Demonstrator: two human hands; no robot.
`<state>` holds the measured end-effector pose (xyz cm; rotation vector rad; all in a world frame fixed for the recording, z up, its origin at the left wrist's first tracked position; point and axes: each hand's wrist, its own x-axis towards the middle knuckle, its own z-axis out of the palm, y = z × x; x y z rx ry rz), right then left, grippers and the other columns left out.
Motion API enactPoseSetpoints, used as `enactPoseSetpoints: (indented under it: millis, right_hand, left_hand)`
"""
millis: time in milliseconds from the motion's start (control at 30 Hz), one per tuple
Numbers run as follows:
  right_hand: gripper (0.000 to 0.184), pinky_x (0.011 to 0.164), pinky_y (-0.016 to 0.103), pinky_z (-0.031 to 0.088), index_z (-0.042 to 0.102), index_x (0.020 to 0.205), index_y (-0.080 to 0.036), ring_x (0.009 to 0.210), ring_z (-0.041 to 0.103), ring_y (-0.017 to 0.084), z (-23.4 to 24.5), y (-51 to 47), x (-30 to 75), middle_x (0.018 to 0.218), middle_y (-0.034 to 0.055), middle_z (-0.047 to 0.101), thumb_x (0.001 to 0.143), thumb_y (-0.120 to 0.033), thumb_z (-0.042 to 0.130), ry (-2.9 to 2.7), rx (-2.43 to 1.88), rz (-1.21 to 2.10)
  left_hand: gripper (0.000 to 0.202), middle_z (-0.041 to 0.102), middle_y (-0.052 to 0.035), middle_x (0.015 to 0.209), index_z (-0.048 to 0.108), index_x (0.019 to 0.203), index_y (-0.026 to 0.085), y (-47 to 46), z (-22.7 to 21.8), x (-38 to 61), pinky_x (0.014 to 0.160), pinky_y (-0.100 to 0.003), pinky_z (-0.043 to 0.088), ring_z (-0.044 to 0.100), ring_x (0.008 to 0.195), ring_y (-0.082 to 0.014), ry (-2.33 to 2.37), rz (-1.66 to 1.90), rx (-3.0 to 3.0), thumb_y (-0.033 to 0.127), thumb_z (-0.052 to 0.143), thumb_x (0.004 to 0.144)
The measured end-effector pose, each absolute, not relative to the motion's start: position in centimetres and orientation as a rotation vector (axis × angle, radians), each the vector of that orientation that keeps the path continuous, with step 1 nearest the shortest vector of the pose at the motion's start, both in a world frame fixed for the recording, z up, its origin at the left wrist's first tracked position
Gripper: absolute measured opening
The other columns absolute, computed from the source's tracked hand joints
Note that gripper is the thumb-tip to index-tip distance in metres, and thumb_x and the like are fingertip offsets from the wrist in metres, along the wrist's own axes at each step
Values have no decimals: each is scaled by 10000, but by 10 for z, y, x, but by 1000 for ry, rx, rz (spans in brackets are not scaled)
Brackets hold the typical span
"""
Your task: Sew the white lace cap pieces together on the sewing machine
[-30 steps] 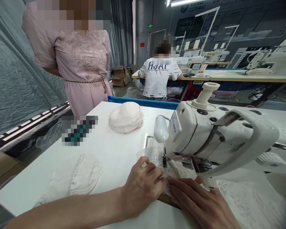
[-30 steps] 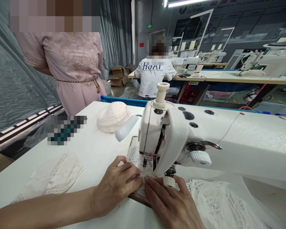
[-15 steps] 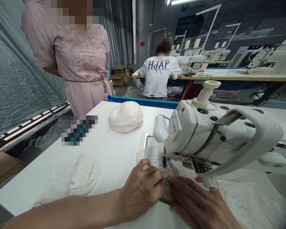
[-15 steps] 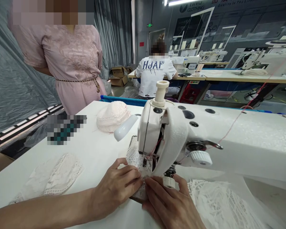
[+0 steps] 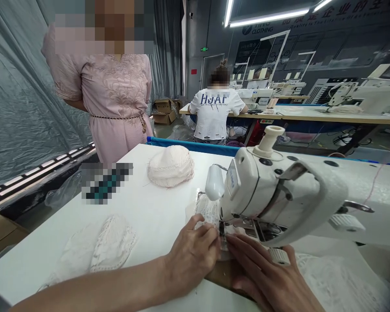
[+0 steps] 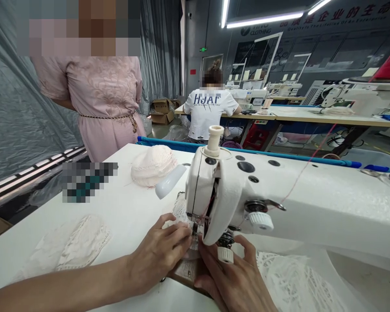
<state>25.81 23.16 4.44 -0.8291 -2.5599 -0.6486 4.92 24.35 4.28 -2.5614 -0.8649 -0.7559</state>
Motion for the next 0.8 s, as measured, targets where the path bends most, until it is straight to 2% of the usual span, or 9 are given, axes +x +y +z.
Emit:
enactPoseSetpoints:
  millis: [233, 300, 433, 567, 700, 733, 800]
  right_hand:
    - [403, 784, 380, 352, 555, 1200, -149, 857, 660, 203, 43, 233, 261, 1074, 73, 696, 918, -419, 458, -2549, -815, -612]
    - [377, 824, 409, 316, 558, 1187, -149, 854, 657, 209, 41, 234, 262, 1088, 89, 688, 928, -398, 444, -2552, -837, -637]
    - [327, 876, 475, 259, 585, 1126, -178, 814, 659, 210, 34, 238, 265, 1010, 92, 714, 962, -369, 377, -2483, -925, -659]
    - [328, 872, 452, 277, 605, 1096, -197, 829, 665, 212, 36, 237, 264, 937, 66, 730, 951, -409, 400, -2384, -946, -601]
    - [280, 848, 390, 315, 616, 1066, -202, 837, 659, 183, 40, 226, 253, 993, 47, 720, 938, -381, 443, -2433, -914, -555]
    - [280, 837, 376, 324, 626, 1032, -208, 856, 655, 181, 40, 222, 249, 988, 38, 721, 941, -388, 432, -2417, -912, -513]
    - [317, 833, 357, 333, 628, 1007, -206, 927, 637, 188, 39, 214, 238, 1008, 38, 713, 939, -431, 415, -2407, -873, -424]
  left_hand:
    - [106, 612, -26, 892, 544, 777, 125, 239, 42, 46, 892, -370, 376, 562, 927, -150, -907, -689, -2627, 115, 514, 878]
    - [101, 610, -32, 888, 556, 808, 115, 242, 41, 45, 900, -374, 367, 564, 923, -161, -899, -667, -2618, 178, 534, 884]
    - [236, 604, -47, 926, 559, 914, 118, 251, 44, 42, 932, -381, 345, 555, 953, -177, -965, -565, -2622, 349, 517, 897]
    - [395, 592, -75, 1023, 525, 1042, 143, 256, 49, 36, 945, -438, 328, 523, 1038, -222, -1074, -562, -2620, 494, 496, 864]
    - [524, 592, -125, 1035, 518, 1052, 114, 243, 54, 32, 872, -439, 366, 561, 912, -245, -1132, -483, -2588, 580, 494, 813]
    - [536, 603, -127, 980, 525, 1027, 98, 237, 56, 31, 847, -429, 377, 571, 844, -236, -1142, -476, -2584, 588, 486, 814]
    - [478, 609, -75, 809, 542, 948, 103, 223, 61, 26, 779, -386, 396, 565, 708, -197, -1143, -481, -2657, 563, 460, 849]
